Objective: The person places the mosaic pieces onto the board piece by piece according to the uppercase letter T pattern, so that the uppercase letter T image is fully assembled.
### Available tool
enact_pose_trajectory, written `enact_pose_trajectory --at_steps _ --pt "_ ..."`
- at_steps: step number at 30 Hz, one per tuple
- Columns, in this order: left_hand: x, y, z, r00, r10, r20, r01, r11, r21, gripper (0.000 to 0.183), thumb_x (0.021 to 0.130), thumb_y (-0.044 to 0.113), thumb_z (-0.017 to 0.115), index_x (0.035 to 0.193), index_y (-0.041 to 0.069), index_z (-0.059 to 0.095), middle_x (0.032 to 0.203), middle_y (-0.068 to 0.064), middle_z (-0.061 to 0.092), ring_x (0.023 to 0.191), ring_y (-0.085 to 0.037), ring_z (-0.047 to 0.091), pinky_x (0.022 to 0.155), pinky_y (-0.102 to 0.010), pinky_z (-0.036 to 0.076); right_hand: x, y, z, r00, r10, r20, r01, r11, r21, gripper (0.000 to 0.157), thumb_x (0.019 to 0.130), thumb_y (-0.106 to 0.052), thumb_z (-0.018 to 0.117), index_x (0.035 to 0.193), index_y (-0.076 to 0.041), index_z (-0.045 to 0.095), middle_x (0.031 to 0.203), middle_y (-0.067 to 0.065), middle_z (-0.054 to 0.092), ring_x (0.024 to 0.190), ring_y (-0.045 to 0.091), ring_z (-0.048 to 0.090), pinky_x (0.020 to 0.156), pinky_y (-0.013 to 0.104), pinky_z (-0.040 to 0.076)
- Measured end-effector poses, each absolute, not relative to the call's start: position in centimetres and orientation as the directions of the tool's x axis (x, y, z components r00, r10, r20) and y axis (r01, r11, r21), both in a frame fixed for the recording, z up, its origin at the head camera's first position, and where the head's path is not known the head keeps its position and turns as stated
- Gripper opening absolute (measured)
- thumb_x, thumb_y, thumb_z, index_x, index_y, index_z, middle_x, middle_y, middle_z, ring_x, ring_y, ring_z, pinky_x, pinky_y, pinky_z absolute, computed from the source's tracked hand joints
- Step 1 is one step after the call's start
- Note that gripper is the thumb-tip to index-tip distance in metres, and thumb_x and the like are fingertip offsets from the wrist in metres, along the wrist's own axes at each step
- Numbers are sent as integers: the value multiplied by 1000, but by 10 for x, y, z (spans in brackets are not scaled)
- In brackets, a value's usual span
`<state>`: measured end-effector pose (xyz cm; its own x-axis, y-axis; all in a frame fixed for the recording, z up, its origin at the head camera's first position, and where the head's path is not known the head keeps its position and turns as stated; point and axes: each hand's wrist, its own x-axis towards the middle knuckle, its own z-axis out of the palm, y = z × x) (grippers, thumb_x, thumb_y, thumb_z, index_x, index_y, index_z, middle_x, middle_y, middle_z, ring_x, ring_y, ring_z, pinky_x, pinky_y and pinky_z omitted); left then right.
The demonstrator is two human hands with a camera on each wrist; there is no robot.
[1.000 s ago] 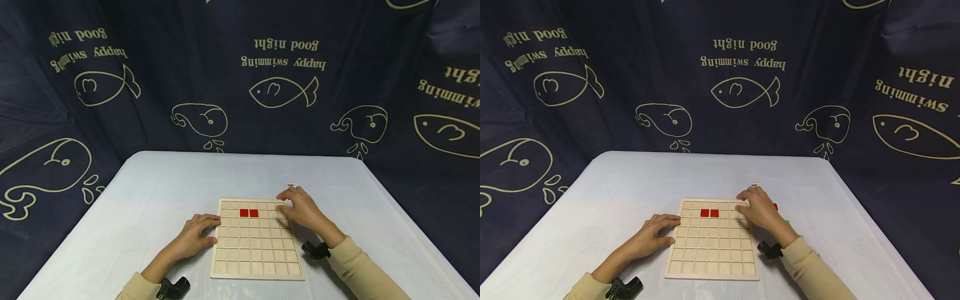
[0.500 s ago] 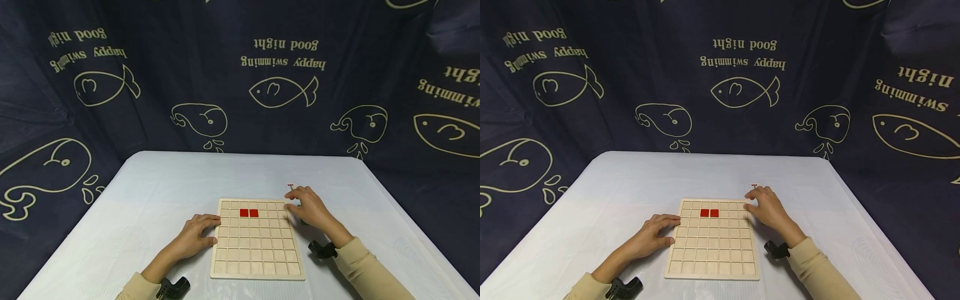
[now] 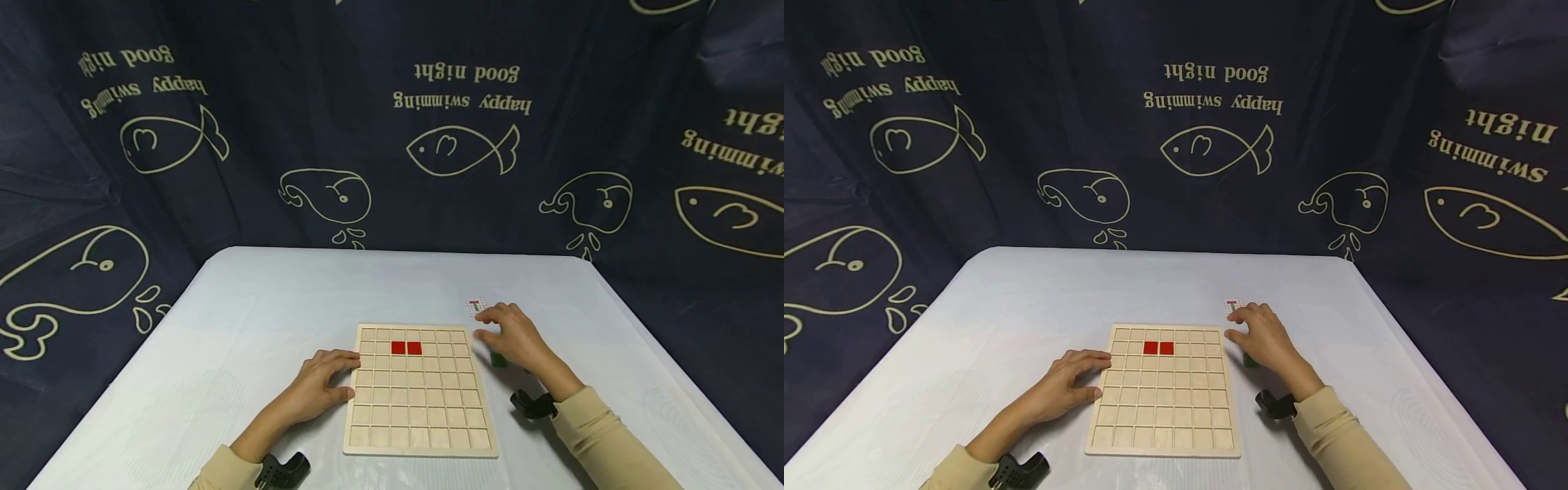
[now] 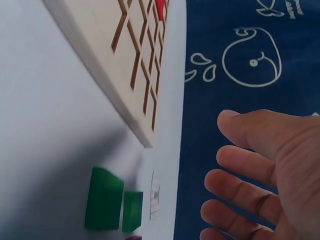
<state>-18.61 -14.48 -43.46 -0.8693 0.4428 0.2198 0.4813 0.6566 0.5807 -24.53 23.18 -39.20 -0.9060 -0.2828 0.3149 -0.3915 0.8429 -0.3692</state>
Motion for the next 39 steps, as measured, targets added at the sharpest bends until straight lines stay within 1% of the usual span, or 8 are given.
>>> enact_pose_trajectory --at_steps 9,17,27,39 --pt "-186 -145 -434 -869 445 217 481 652 587 47 79 21 73 123 11 61 134 1 55 120 -23 46 96 -49 30 -251 243 -395 -922 -252 294 -353 857 -374 30 83 -24 71 108 -7 69 97 9 64 90 28 54 73 42 44" --pt "-186 -145 -433 -867 445 223 485 653 582 48 79 21 73 123 10 61 134 0 56 119 -23 47 95 -48 30 -254 252 -395 -932 -241 271 -333 864 -378 31 84 -23 70 109 -6 68 98 11 64 90 28 54 73 41 42" --pt "-186 -145 -434 -868 446 218 482 651 587 48 79 20 73 124 10 61 134 0 55 119 -23 47 94 -47 30 -257 263 -401 -946 -214 245 -296 880 -373 31 84 -23 70 107 -3 68 97 12 64 86 25 52 70 40 41" --pt "-186 -145 -434 -869 445 219 481 650 588 48 79 21 73 124 10 61 134 0 55 120 -23 46 94 -46 30 -260 275 -409 -956 -187 227 -260 896 -360 29 81 -21 71 103 -2 69 95 13 64 84 25 52 70 39 40"
